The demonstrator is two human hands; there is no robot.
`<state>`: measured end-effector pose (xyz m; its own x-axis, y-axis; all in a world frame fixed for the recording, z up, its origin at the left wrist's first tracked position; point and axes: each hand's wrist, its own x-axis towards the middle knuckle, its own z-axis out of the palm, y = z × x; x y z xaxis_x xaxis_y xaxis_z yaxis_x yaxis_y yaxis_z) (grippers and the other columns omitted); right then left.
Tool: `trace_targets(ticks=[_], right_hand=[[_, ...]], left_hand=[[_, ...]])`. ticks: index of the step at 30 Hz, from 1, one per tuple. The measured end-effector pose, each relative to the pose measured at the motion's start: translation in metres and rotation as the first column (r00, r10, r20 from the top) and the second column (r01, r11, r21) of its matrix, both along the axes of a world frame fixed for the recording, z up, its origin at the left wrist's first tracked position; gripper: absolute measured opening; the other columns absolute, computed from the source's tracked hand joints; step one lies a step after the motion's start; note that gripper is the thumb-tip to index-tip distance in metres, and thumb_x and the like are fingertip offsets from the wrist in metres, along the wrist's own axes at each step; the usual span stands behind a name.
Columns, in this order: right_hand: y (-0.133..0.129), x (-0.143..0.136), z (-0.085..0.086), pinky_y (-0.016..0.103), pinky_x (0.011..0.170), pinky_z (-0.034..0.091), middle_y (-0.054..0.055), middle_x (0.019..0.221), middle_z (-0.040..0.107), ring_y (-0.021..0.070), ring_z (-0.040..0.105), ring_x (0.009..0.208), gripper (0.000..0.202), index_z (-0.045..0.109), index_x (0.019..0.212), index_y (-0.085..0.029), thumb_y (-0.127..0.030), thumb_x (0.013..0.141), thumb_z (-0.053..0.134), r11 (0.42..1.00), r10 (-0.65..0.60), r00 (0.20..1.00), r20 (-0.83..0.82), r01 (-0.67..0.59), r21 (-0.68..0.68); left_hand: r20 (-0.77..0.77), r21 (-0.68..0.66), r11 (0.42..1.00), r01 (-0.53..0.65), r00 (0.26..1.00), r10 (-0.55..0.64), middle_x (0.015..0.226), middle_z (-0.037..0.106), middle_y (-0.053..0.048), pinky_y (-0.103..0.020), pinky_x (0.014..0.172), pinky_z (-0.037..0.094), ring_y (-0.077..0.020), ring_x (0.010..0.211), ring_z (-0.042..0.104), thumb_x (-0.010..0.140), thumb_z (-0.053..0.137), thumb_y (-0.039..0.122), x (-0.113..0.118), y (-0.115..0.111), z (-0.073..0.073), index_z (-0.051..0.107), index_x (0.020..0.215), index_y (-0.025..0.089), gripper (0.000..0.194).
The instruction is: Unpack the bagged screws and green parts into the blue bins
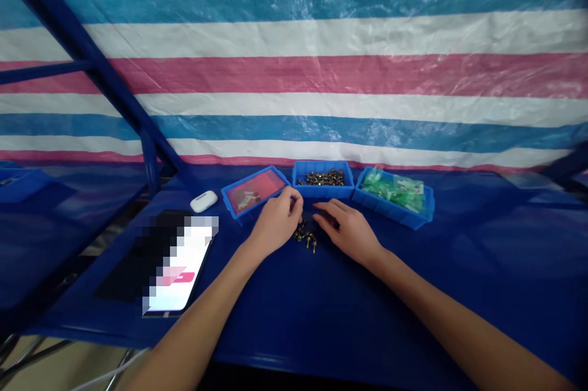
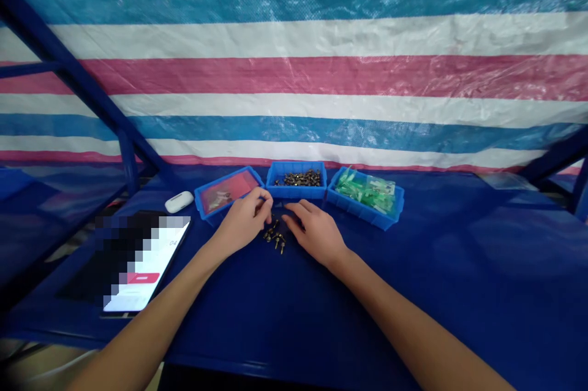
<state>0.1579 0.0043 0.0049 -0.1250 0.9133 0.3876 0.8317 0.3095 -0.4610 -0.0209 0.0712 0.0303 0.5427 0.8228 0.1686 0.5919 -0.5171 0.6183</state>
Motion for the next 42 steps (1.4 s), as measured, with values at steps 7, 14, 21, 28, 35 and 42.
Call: trace_targets(ticks=[7, 14, 21, 28, 35, 42], right_hand=[[-0.003, -0.004, 0.003, 0.027, 0.071, 0.048, 0.005, 0.097, 0.062, 0.0172, 0.060, 0.087, 0.018, 0.061, 0.108, -0.020, -0.028, 0.094, 0.053, 0.997, 0.052, 0.990, -0.134, -0.043, 0.071], [-0.001, -0.003, 0.002, 0.029, 0.076, 0.050, 0.006, 0.098, 0.062, 0.0177, 0.060, 0.088, 0.018, 0.061, 0.108, -0.019, -0.026, 0.097, 0.048, 0.991, 0.051, 0.982, -0.183, -0.027, 0.134], [0.002, 0.001, -0.003, 0.034, 0.089, 0.050, 0.008, 0.109, 0.063, 0.0195, 0.060, 0.101, 0.026, 0.060, 0.120, -0.021, -0.022, 0.098, 0.045, 0.973, 0.077, 0.988, -0.133, -0.046, 0.225], [0.002, 0.003, -0.004, 0.034, 0.090, 0.051, 0.008, 0.109, 0.065, 0.0199, 0.061, 0.102, 0.030, 0.058, 0.125, -0.020, -0.024, 0.097, 0.048, 0.965, 0.054, 0.994, -0.094, -0.028, 0.260], [0.003, 0.005, -0.003, 0.033, 0.088, 0.050, 0.006, 0.101, 0.066, 0.0184, 0.061, 0.094, 0.020, 0.064, 0.108, -0.019, -0.021, 0.097, 0.047, 0.969, 0.096, 0.989, -0.116, -0.066, 0.237], [0.001, 0.006, -0.005, 0.032, 0.083, 0.051, 0.006, 0.098, 0.067, 0.0185, 0.062, 0.090, 0.020, 0.065, 0.104, -0.020, -0.022, 0.097, 0.047, 0.974, 0.122, 0.982, -0.147, -0.090, 0.207]], left_hand=[[0.305, -0.260, 0.947, 0.187, 0.947, -0.103, 0.064, 0.062, 0.003, -0.021, 0.054, 0.043, -0.0123, 0.056, 0.061, 0.099, 0.036, 0.036, 0.010, -0.013, -0.001, 0.045, 0.099, 0.022, 0.017], [0.305, -0.231, 0.955, 0.188, 0.946, -0.112, 0.066, 0.062, 0.003, -0.023, 0.055, 0.043, -0.0135, 0.059, 0.061, 0.099, 0.036, 0.037, 0.010, -0.015, 0.001, 0.045, 0.101, 0.023, 0.017], [0.189, -0.063, 0.992, 0.112, 0.977, -0.099, 0.078, 0.066, 0.001, -0.025, 0.061, 0.040, -0.0136, 0.066, 0.060, 0.097, 0.044, 0.036, 0.010, -0.014, 0.001, 0.056, 0.097, 0.021, 0.019], [0.169, 0.058, 0.991, 0.116, 0.978, -0.125, 0.079, 0.066, 0.002, -0.025, 0.064, 0.040, -0.0129, 0.068, 0.057, 0.095, 0.049, 0.029, 0.008, -0.007, 0.001, 0.063, 0.092, 0.021, 0.016], [0.118, 0.131, 0.983, 0.128, 0.983, -0.144, 0.079, 0.065, 0.001, -0.027, 0.067, 0.042, -0.0140, 0.071, 0.057, 0.093, 0.051, 0.026, 0.008, -0.009, 0.001, 0.065, 0.093, 0.022, 0.015], [0.011, 0.223, 0.960, 0.168, 0.985, -0.175, 0.087, 0.064, -0.003, -0.031, 0.075, 0.045, -0.0180, 0.085, 0.058, 0.095, 0.047, 0.024, 0.006, -0.011, -0.002, 0.062, 0.094, 0.020, 0.016]])
